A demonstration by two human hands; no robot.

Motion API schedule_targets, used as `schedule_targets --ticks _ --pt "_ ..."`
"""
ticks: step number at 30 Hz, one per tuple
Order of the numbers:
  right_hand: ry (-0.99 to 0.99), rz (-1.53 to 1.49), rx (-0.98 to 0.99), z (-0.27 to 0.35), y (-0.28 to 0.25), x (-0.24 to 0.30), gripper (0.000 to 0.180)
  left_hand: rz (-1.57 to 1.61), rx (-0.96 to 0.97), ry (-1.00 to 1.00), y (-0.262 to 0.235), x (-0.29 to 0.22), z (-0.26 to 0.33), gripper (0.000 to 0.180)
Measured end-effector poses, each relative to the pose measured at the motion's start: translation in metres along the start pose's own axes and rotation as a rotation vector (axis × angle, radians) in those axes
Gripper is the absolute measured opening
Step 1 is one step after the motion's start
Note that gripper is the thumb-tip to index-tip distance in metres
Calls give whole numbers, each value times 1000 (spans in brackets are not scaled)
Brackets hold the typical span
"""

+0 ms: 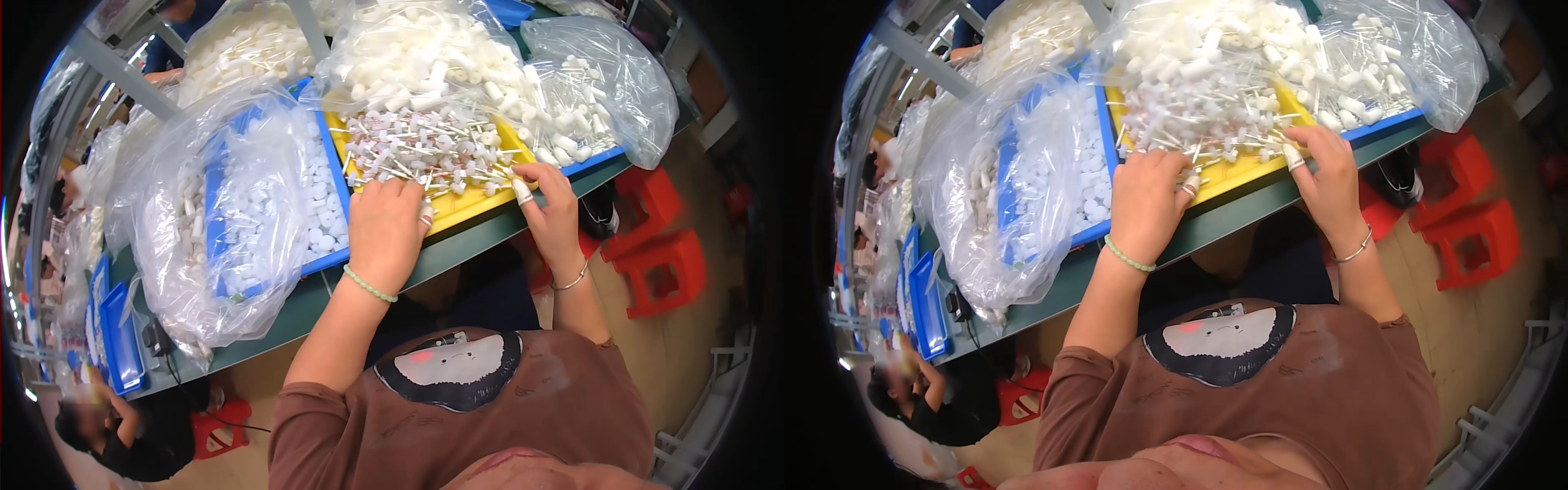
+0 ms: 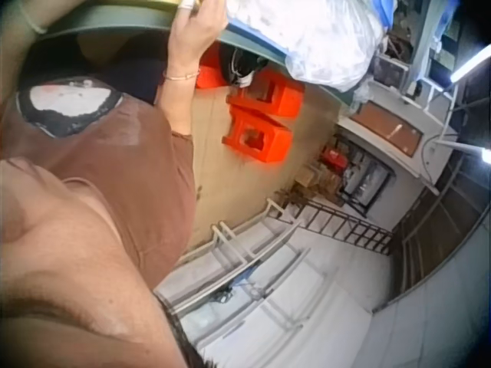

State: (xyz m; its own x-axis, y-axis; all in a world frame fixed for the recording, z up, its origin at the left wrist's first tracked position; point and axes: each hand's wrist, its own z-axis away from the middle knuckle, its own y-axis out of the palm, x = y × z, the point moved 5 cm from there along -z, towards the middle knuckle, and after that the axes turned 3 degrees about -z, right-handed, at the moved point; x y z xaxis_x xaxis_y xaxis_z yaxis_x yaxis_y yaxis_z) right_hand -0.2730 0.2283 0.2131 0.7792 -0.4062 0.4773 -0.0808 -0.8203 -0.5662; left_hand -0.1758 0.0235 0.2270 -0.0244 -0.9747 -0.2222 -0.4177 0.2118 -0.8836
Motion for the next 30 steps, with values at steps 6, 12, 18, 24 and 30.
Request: schedule_targets --ticks 6,12,18,24,30 --pt "-57 131 -6 -29 -9 -14 31 224 -6 -52 -19 4 4 23" --pt "-240 298 147 -57 41 -35 33 884 -65 -165 -23 17 17 32" --pt "-219 173 188 -65 39 -34 39 1803 -48 -457 13 8 59 44" --pt "5 -523 231 -35 12 14 39 1957 -179 -454 36 0 60 33" --pt "85 -698 480 30 35 46 27 1971 -181 -399 48 -11 73 28"
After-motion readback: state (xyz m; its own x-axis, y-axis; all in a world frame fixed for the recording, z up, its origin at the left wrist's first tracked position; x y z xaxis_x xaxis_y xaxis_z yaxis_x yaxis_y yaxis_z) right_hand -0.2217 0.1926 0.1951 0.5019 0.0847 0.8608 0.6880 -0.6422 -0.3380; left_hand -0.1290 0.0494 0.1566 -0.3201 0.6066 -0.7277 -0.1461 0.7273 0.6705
